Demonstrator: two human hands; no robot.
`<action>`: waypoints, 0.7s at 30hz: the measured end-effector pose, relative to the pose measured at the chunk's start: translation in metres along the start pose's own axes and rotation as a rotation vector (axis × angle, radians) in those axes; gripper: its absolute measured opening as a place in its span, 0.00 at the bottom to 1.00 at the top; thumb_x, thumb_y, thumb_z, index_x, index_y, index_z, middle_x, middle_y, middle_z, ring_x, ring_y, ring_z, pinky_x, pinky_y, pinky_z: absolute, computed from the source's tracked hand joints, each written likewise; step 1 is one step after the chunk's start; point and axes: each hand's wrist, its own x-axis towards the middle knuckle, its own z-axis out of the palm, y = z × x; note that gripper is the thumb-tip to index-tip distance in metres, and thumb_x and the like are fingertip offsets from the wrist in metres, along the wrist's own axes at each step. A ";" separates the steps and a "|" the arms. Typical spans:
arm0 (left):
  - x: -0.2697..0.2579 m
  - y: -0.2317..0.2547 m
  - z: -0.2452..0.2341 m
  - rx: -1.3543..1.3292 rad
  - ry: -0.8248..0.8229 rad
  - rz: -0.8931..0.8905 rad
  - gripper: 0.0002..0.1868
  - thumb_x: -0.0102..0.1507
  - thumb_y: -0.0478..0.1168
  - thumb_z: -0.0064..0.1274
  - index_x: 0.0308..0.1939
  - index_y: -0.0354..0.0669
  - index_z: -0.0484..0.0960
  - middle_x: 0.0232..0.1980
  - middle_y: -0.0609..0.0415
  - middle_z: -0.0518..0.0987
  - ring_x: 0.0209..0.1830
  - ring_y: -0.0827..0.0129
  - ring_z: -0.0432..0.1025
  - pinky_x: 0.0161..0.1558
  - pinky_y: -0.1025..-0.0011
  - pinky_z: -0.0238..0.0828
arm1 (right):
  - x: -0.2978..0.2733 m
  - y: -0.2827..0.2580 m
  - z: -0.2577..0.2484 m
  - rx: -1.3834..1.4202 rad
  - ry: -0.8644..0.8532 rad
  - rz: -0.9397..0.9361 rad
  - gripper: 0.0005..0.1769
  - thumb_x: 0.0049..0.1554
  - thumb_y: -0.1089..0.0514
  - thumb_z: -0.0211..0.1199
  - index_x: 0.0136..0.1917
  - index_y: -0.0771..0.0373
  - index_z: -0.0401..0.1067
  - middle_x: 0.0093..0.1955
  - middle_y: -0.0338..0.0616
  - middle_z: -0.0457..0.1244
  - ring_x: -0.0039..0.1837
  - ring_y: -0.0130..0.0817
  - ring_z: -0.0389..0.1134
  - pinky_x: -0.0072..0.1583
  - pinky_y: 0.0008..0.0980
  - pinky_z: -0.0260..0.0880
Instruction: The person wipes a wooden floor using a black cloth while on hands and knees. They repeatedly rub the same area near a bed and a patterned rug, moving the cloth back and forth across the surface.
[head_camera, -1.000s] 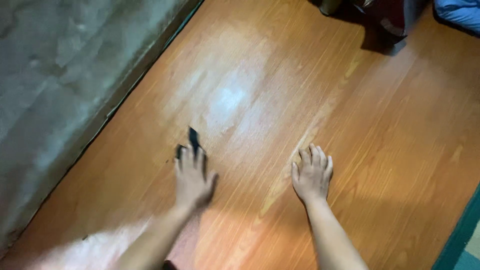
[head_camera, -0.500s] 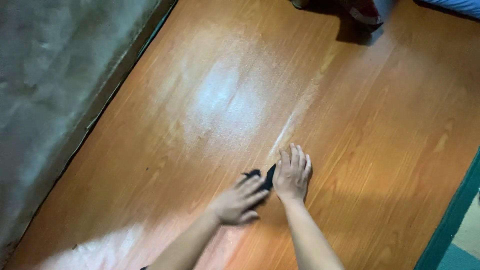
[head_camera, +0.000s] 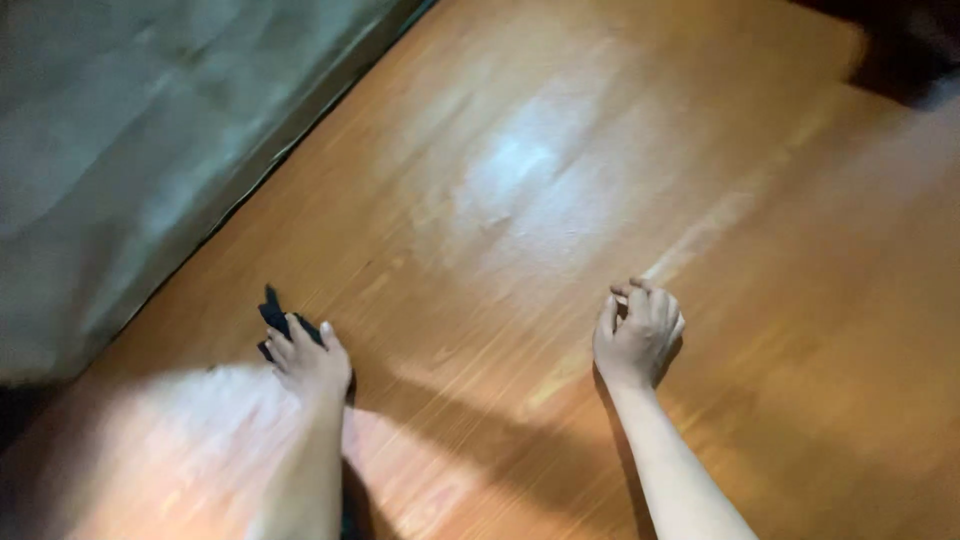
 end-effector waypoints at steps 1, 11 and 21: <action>-0.006 -0.004 0.007 0.059 0.093 -0.091 0.38 0.68 0.61 0.45 0.79 0.53 0.62 0.77 0.35 0.61 0.79 0.44 0.55 0.68 0.38 0.57 | 0.003 -0.017 0.000 0.091 -0.014 -0.015 0.07 0.56 0.53 0.66 0.49 0.44 0.73 0.57 0.32 0.64 0.64 0.39 0.65 0.64 0.47 0.60; -0.144 0.168 -0.047 -0.027 -0.110 0.568 0.35 0.62 0.55 0.48 0.70 0.43 0.73 0.74 0.30 0.65 0.79 0.40 0.54 0.70 0.40 0.50 | -0.029 -0.049 0.007 0.184 -0.095 -0.339 0.09 0.54 0.57 0.67 0.50 0.53 0.76 0.57 0.41 0.65 0.63 0.45 0.66 0.62 0.46 0.61; -0.125 0.166 -0.020 -0.592 -0.418 0.876 0.38 0.67 0.59 0.45 0.80 0.57 0.58 0.74 0.37 0.65 0.76 0.41 0.58 0.71 0.45 0.56 | -0.066 0.040 -0.017 -0.313 -0.088 -0.202 0.07 0.57 0.48 0.62 0.50 0.43 0.76 0.53 0.31 0.67 0.61 0.34 0.68 0.63 0.40 0.66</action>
